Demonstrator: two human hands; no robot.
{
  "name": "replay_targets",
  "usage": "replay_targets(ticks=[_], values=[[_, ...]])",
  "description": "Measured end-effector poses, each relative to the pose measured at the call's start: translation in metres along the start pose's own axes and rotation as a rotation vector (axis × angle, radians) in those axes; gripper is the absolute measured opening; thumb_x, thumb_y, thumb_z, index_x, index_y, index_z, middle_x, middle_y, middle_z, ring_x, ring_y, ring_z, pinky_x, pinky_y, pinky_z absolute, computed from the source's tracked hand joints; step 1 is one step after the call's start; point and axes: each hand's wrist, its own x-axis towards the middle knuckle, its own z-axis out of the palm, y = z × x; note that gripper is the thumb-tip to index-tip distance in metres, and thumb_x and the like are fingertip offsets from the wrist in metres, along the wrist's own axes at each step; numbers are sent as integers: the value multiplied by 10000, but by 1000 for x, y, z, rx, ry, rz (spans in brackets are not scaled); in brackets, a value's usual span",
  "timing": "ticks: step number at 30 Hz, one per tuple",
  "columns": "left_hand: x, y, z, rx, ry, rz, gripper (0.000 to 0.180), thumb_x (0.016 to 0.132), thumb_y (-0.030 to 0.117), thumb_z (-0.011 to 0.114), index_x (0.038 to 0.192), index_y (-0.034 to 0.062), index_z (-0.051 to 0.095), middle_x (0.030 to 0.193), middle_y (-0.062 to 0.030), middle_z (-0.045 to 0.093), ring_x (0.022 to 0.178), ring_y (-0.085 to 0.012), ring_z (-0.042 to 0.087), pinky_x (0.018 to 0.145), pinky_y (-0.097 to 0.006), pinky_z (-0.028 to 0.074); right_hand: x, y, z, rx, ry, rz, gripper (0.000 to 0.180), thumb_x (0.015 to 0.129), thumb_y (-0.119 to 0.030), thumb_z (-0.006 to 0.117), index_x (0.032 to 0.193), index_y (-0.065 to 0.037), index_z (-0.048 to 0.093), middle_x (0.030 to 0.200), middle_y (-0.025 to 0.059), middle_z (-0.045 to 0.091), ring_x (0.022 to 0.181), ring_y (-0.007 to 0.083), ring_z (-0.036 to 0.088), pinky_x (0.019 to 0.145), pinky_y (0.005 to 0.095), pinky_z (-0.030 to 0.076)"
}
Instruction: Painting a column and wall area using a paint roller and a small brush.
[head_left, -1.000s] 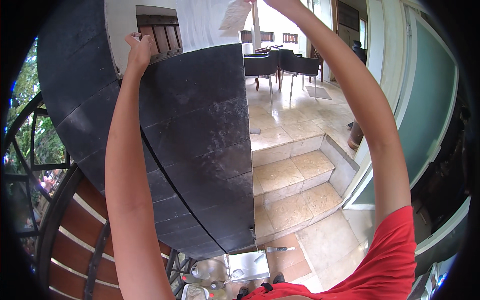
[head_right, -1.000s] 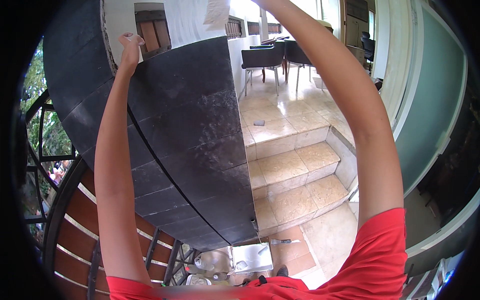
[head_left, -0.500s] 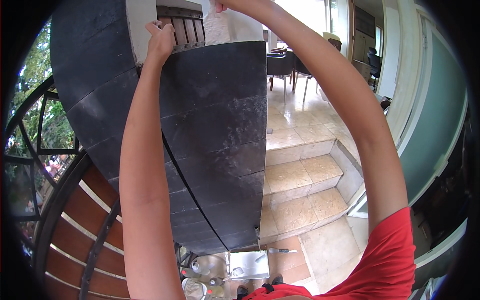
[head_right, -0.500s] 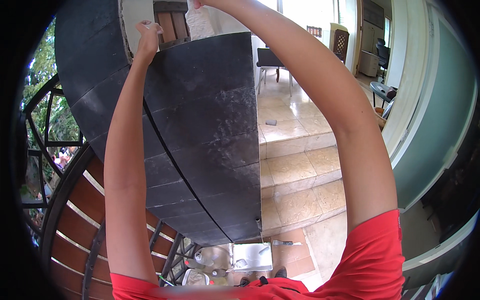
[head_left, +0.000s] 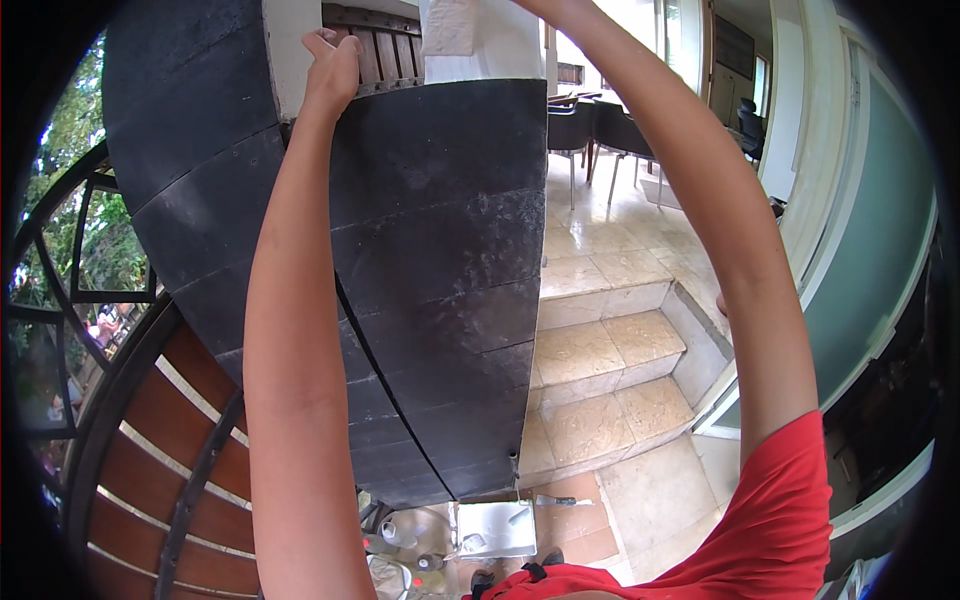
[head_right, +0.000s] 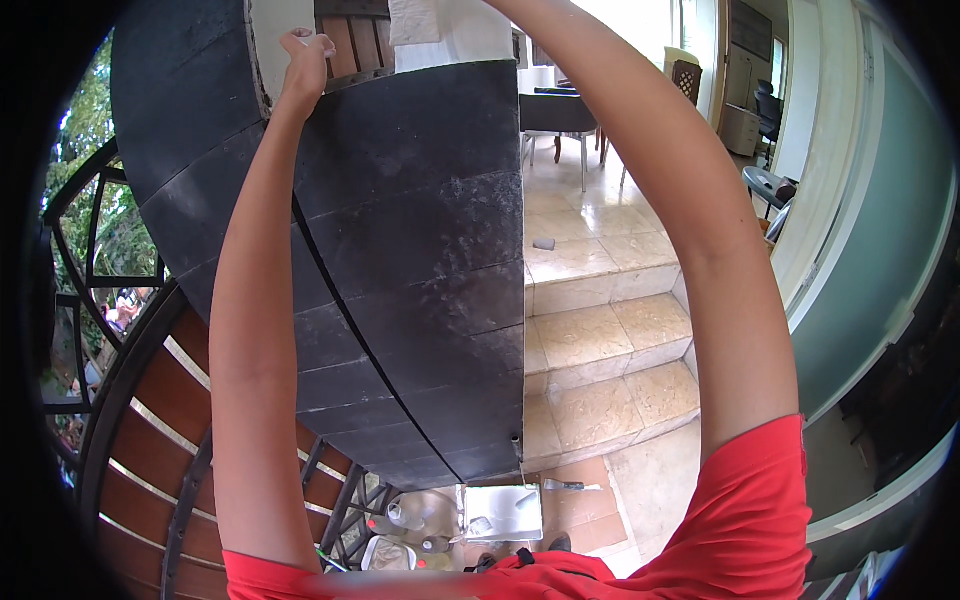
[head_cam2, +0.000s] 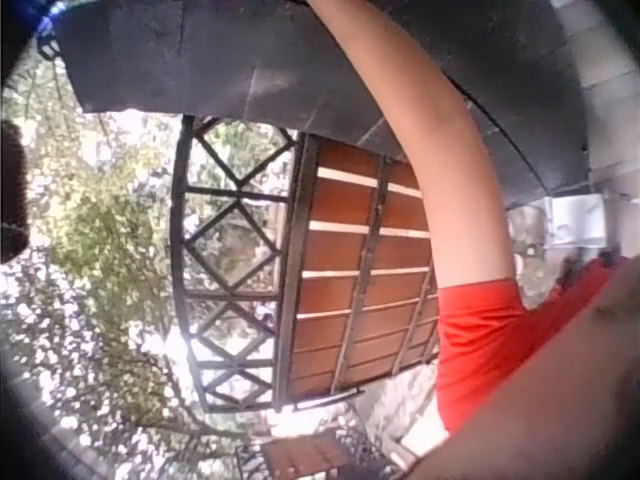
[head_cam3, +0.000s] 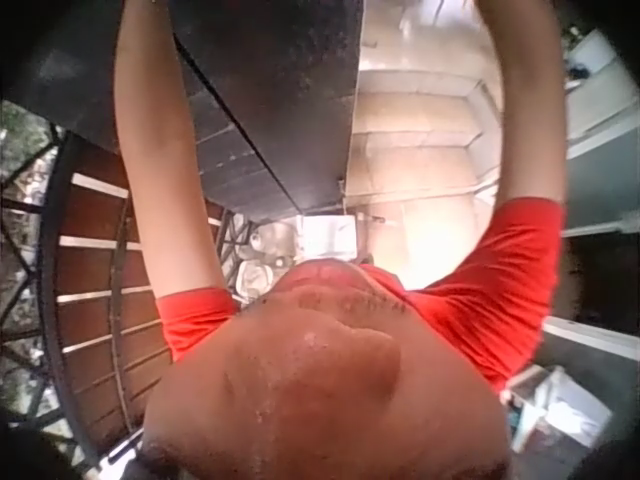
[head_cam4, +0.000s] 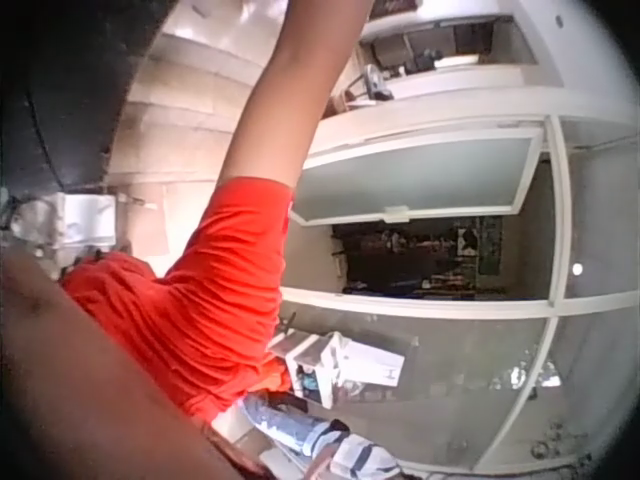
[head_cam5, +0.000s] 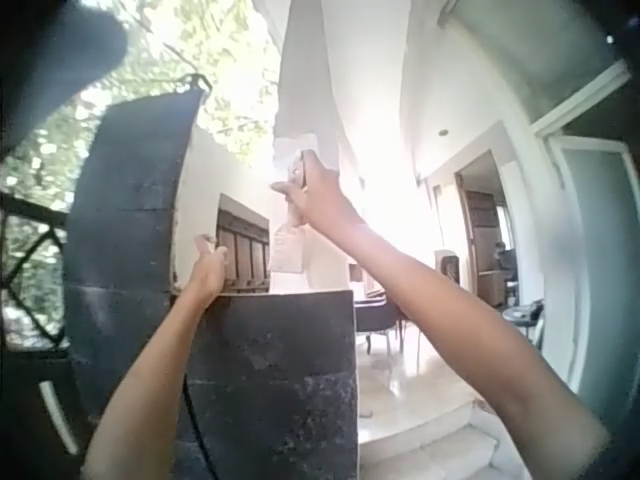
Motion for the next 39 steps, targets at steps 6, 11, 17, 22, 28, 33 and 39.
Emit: replay_targets(ticks=[6, 11, 17, 22, 28, 33, 39], values=[[1, 2, 2, -2, -46, 4, 453, 782, 306, 397, 1063, -48, 370, 1199, -225, 294, 998, -482, 421, 888, -426, 334, -6, -5, -2, 73, -92, 127, 297, 772, -161, 634, 830, -8, 386, 558, 129, 525, 440, 220, 560, 407, 317, 444], [0, -2, -1, 13, -10, 16, 431, 784, 308, 393, 1043, -36, 398, 1203, -226, 287, 1003, -485, 413, 889, -430, 333, -8, -19, -2, -52, -93, 176, 289, 773, -149, 631, 835, -14, 384, 550, 121, 516, 435, 214, 553, 407, 313, 441], [0, -2, -1, 69, -45, 65, 407, 787, 299, 397, 1045, -16, 410, 1213, -221, 278, 999, -484, 415, 892, -437, 333, -7, 5, -5, 84, -89, 28, 287, 775, -154, 629, 842, -16, 386, 554, 125, 525, 436, 217, 552, 415, 310, 441], [1, -5, -2, 117, -66, 99, 421, 782, 298, 405, 1052, -25, 399, 1214, -222, 282, 1014, -477, 416, 893, -429, 333, -13, 5, -7, 38, -82, 17, 284, 782, -162, 621, 842, -15, 385, 583, 131, 532, 439, 217, 553, 420, 311, 446], [1, 0, 1, 31, -49, -7, 498, 761, 315, 419, 1083, -54, 334, 1193, -251, 323, 1022, -456, 441, 883, -401, 342, -16, 3, -17, 66, -143, 65, 320, 783, -199, 620, 871, -14, 374, 600, 136, 545, 452, 224, 564, 439, 310, 454], [6, -9, -4, 8, -30, -34, 566, 736, 325, 435, 1153, -5, 244, 1165, -222, 413, 972, -436, 487, 858, -391, 356, -14, 3, -18, -115, -97, 94, 361, 774, -231, 630, 899, -6, 377, 588, 135, 565, 496, 230, 593, 462, 315, 467], [3, -3, -2, 18, -33, -19, 545, 740, 324, 439, 1138, -5, 265, 1153, -217, 402, 983, -440, 480, 856, -396, 355, -3, 9, -29, -69, -67, 61, 374, 773, -250, 632, 914, -11, 381, 605, 151, 589, 516, 251, 608, 482, 329, 477]])
